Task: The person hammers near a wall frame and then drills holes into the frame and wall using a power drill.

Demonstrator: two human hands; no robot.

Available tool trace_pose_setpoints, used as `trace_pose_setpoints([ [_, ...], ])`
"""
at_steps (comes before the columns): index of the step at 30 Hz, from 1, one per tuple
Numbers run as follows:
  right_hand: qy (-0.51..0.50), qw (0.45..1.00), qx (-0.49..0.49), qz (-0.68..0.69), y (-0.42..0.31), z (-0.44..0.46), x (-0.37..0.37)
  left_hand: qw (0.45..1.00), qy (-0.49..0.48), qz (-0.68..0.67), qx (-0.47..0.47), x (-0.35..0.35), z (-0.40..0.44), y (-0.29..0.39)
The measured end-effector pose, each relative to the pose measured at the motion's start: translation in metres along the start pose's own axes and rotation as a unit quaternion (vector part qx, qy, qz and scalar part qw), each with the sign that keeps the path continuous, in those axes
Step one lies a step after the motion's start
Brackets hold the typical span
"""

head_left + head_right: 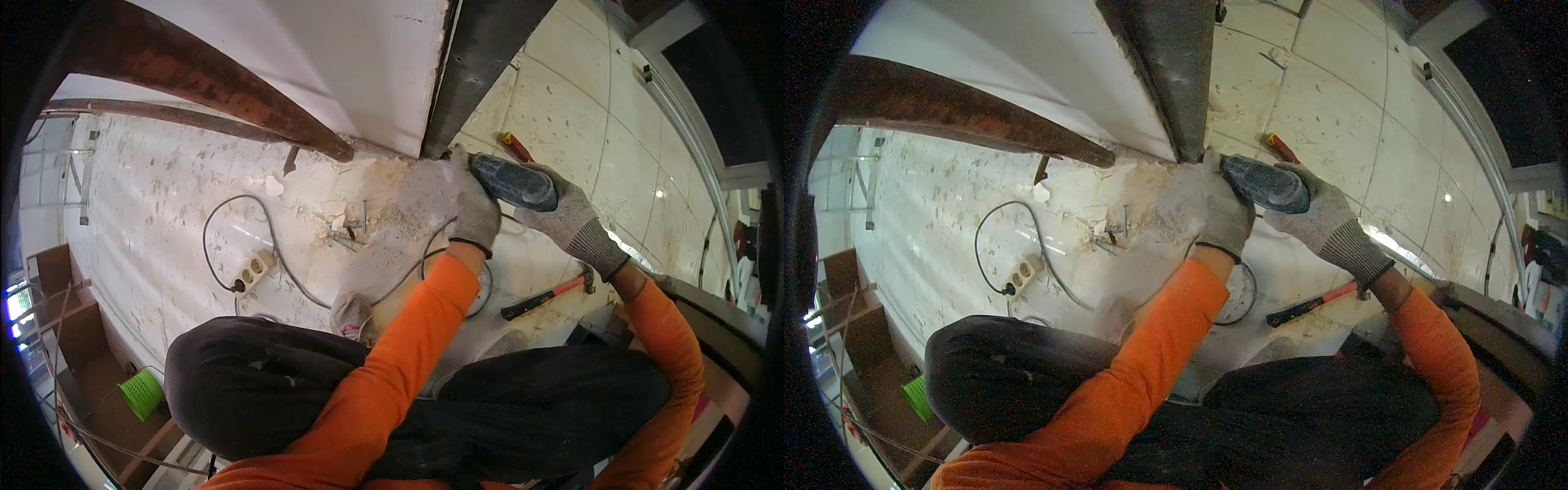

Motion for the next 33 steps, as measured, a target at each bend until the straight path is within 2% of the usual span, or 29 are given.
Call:
trace_pose_setpoints([
  [3, 0.006, 1.0, 0.003, -0.022, -0.002, 0.0, 0.0, 0.995, 0.066, 0.018, 0.072, -0.001, -0.005, -0.028],
  [9, -0.01, 1.0, -0.011, -0.013, -0.011, 0.003, 0.001, 0.997, 0.051, -0.014, 0.059, -0.003, 0.002, -0.027],
  [12, -0.005, 1.0, -0.021, -0.02, -0.008, 0.004, 0.001, 0.994, 0.078, 0.028, 0.065, 0.002, 0.006, -0.029],
  [15, -0.001, 1.0, -0.006, -0.005, -0.005, 0.006, 0.001, 0.997, 0.046, -0.007, 0.063, -0.003, 0.011, -0.033],
  [18, -0.001, 1.0, 0.008, -0.03, -0.011, 0.007, 0.004, 0.994, 0.085, 0.015, 0.066, 0.002, 0.01, -0.032],
  [21, -0.008, 0.997, 0.008, -0.077, -0.021, 0.01, 0.007, 0.994, 0.071, -0.037, 0.073, -0.006, 0.004, -0.029],
  [24, -0.008, 0.995, 0.011, -0.097, -0.024, 0.012, 0.008, 0.996, 0.057, -0.018, 0.062, -0.014, -0.005, -0.021],
  [30, -0.017, 0.994, 0.007, -0.104, -0.03, 0.015, 0.01, 0.998, -0.029, -0.018, 0.051, -0.025, -0.003, -0.02],
  [33, -0.014, 0.995, 0.012, -0.1, -0.032, 0.014, 0.011, 0.998, -0.004, -0.013, 0.063, -0.023, -0.003, -0.022],
])
Point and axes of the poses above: each hand's wrist, its own z-axis towards the middle knuckle, its own x-axis out of the back of the hand, y = z × x, the point moved 8 cm from there along z, towards the middle knuckle, and after that the axes turned 1 degree about -z, right-handed, at the moved point
